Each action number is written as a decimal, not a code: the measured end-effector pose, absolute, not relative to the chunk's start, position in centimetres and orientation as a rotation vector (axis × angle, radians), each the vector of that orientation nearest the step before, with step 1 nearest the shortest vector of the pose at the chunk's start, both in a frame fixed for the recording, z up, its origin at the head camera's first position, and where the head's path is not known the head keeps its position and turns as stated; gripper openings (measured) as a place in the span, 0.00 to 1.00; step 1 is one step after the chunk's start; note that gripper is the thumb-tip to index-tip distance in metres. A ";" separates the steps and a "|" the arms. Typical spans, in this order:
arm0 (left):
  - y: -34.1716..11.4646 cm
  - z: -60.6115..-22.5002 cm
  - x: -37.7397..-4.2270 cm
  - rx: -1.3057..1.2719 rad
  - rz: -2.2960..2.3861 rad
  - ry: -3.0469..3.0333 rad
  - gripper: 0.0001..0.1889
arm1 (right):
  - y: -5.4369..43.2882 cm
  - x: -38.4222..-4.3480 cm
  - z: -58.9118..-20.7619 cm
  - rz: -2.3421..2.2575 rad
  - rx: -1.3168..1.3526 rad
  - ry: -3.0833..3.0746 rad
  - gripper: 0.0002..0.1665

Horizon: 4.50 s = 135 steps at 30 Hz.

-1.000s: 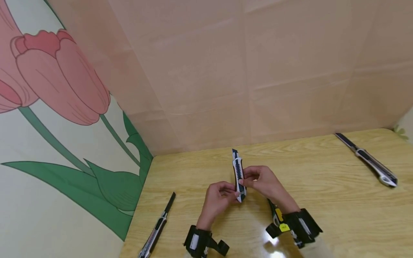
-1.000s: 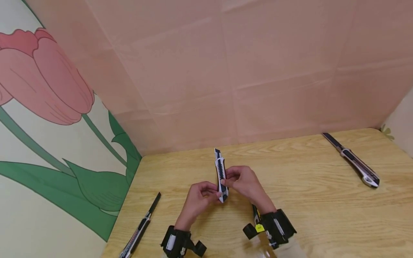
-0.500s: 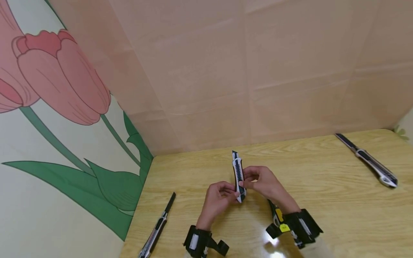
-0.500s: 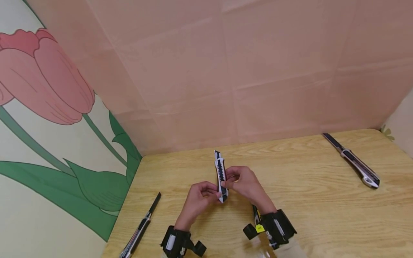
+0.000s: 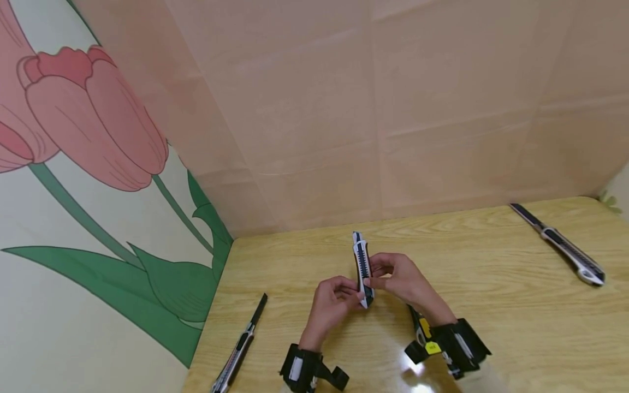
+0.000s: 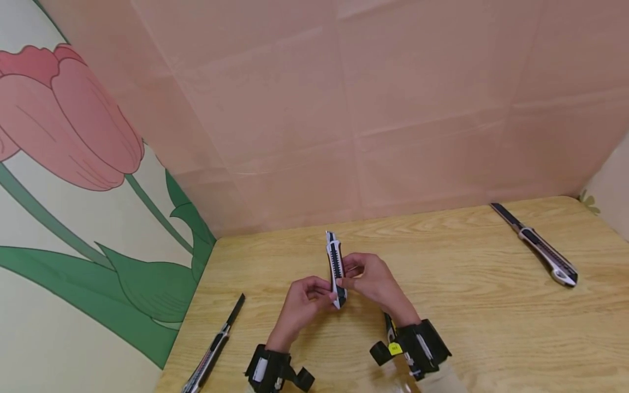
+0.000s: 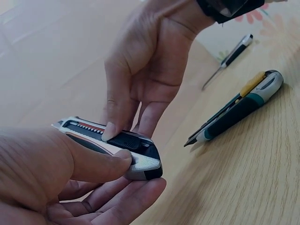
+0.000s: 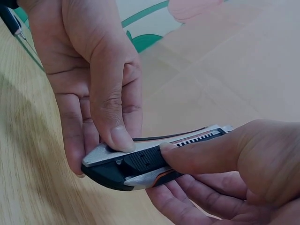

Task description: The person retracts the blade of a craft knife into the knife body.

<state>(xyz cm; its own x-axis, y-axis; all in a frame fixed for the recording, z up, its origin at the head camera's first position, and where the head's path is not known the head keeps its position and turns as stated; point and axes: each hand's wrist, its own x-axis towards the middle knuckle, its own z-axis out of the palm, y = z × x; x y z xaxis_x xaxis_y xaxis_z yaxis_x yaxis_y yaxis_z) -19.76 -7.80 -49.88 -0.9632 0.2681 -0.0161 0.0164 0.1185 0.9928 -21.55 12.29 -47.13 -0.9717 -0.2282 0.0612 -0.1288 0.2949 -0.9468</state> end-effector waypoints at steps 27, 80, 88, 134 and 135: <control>-8.0 -49.9 -19.7 0.295 1.947 2.130 0.07 | 12.4 -21.3 -46.6 -1.717 -0.357 2.446 0.20; -5.3 -49.4 -16.7 0.275 1.391 2.161 0.08 | 15.1 -21.6 -47.7 -1.386 0.018 2.371 0.15; -5.5 -48.9 -16.5 0.264 1.322 2.224 0.08 | 14.9 -21.3 -47.2 -1.383 0.005 2.355 0.15; -28.7 -47.2 -12.8 -0.381 0.818 2.895 0.28 | 10.1 -21.4 -46.6 -1.574 -0.258 2.561 0.07; -28.8 -47.3 -12.7 -0.390 0.826 2.881 0.27 | 10.0 -21.4 -46.5 -1.571 -0.258 2.564 0.07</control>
